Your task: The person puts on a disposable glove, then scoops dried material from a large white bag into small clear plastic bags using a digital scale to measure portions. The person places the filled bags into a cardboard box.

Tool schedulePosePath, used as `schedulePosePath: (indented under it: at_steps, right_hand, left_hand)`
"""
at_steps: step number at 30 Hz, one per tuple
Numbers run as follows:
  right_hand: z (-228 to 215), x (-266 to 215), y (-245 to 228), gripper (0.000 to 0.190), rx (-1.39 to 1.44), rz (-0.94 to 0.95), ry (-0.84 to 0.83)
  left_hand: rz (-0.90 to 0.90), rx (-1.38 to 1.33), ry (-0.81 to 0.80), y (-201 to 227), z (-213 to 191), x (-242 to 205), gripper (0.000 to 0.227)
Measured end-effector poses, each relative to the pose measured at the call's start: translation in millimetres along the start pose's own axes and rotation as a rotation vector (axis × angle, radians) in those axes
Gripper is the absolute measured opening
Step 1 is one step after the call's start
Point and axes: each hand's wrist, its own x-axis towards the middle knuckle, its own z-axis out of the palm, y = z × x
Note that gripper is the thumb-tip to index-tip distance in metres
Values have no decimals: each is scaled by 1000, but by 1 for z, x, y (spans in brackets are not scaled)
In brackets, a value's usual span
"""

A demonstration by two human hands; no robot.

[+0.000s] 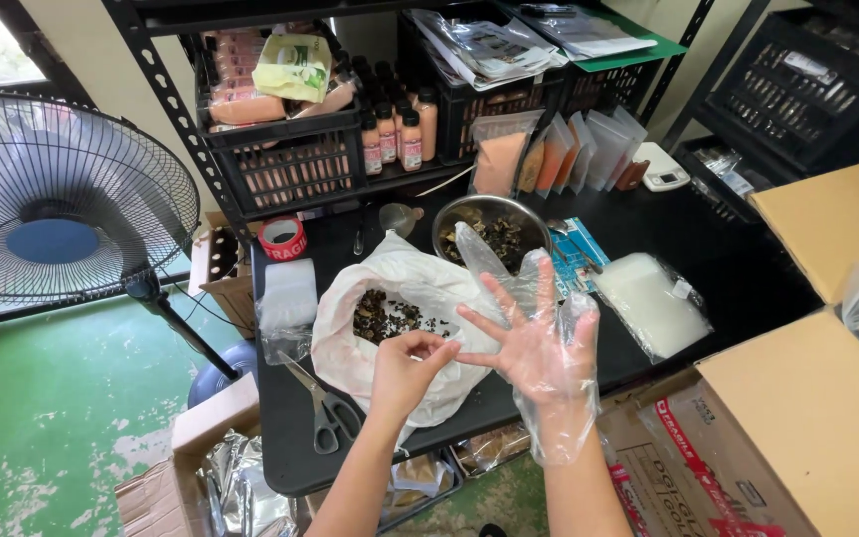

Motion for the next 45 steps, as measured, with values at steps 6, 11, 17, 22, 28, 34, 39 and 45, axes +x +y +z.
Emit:
schedulePosePath:
  at_steps: [6,11,17,22,28,34,39,45]
  right_hand:
    - [-5,2,6,88,-44,-21,21]
    - [-12,5,10,86,-39,-10,10]
    - [-10,12,12,89,-47,6,10]
    - [-7,14,15,90,-23,-40,27]
    - [-9,16,16,91,-32,-15,13]
    - [-8,14,14,92,-46,-27,14]
    - [-4,13,12,95,-47,-14,-6]
    - [-3,14,18,94,-78,-1,-16]
  left_hand:
    - [-68,-328,98,13,-1,-8,20]
    - [-8,-453,103,0,-4,1,13]
    - [72,-394,78,-7,-11,4,12]
    - [85,-274,-6,3,-21,-1,15]
    - [126,-166,-10,-1,-25,2,13]
    - [156,-124,-139,-18,-26,8,18]
    - [216,-88,-232,-16,-32,6,9]
    - [245,-72,-277,-14,-29,4,16]
